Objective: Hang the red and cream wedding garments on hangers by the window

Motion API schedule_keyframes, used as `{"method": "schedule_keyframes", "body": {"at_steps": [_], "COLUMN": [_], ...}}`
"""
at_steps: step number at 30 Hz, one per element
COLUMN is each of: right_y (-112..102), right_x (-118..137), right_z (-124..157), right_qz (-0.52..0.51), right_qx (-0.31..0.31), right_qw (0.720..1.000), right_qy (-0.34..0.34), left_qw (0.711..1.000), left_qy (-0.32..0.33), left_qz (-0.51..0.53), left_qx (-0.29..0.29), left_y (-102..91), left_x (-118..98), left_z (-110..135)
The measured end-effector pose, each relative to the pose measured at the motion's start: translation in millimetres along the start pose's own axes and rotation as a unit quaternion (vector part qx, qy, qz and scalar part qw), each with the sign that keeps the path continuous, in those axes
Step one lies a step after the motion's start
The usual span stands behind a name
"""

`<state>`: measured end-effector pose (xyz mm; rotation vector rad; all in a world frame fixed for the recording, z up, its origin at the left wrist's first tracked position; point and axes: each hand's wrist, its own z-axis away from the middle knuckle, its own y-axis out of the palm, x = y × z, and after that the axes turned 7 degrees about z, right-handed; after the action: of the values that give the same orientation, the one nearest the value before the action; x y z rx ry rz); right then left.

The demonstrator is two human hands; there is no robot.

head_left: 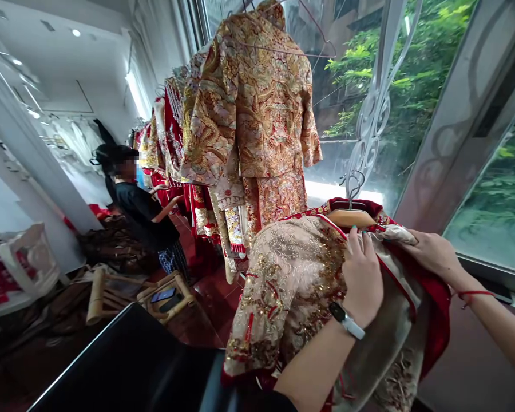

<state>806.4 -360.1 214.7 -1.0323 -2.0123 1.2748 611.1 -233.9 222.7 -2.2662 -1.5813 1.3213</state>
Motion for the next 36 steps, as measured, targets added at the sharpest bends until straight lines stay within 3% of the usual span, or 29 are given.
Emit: {"method": "schedule_keyframes", "body": {"at_steps": [2,5,9,10,12,14,15,16,19,21,23,25,28,30,32,34,36], "right_y": [-3,-10,-15,-15,-16,-16,-17,-17,-20,-21,-22,-21,-17,-14,-11,-8,-7], "right_x": [6,15,22,23,24,25,26,26,28,29,30,29,27,24,22,19,17], "right_z": [2,6,15,16,18,18,18,18,19,19,19,19,15,12,8,5,2], "right_qz": [0.007,0.024,0.042,0.044,0.046,0.052,0.053,0.054,0.050,0.048,0.043,0.037,0.033,0.030,0.020,0.009,0.000], "right_qx": [-0.009,-0.016,-0.033,-0.036,-0.037,-0.034,-0.032,-0.030,-0.026,-0.024,-0.022,-0.019,-0.013,-0.011,-0.010,-0.008,-0.007], "right_qw": [1.000,0.999,0.998,0.998,0.997,0.997,0.997,0.997,0.998,0.998,0.998,0.998,0.998,0.998,0.999,1.000,1.000], "right_qy": [0.011,0.019,0.034,0.038,0.040,0.038,0.038,0.037,0.038,0.042,0.045,0.047,0.049,0.045,0.036,0.028,0.022], "left_qw": [1.000,0.999,0.991,0.991,0.998,0.989,0.982,0.981,0.989,0.984,0.978,0.978,0.989,0.989,0.989,0.994,0.998], "left_qy": [0.005,0.013,0.081,0.091,0.061,-0.023,-0.063,-0.094,-0.135,-0.146,-0.153,-0.146,-0.137,-0.147,-0.137,-0.091,-0.045], "left_qz": [-0.012,-0.015,0.006,0.014,0.017,-0.001,-0.006,-0.003,0.053,0.086,0.097,0.091,0.037,0.005,0.012,0.036,0.040], "left_qx": [0.009,0.038,0.102,0.094,-0.001,-0.149,-0.180,-0.169,-0.026,0.054,0.103,0.116,0.046,0.024,0.048,0.047,0.020], "left_y": [5.8,-4.0,-38.9,-51.0,-78.2,-106.1,-118.9,-130.3,-158.9,-179.0,-203.2,-228.0,-249.3,-248.5,-241.6,-235.1,-230.4], "left_x": [35,73,84,86,99,123,138,153,192,207,213,216,216,213,206,193,177], "left_z": [3,2,4,8,22,38,45,51,50,38,25,21,41,62,71,53,10]}}
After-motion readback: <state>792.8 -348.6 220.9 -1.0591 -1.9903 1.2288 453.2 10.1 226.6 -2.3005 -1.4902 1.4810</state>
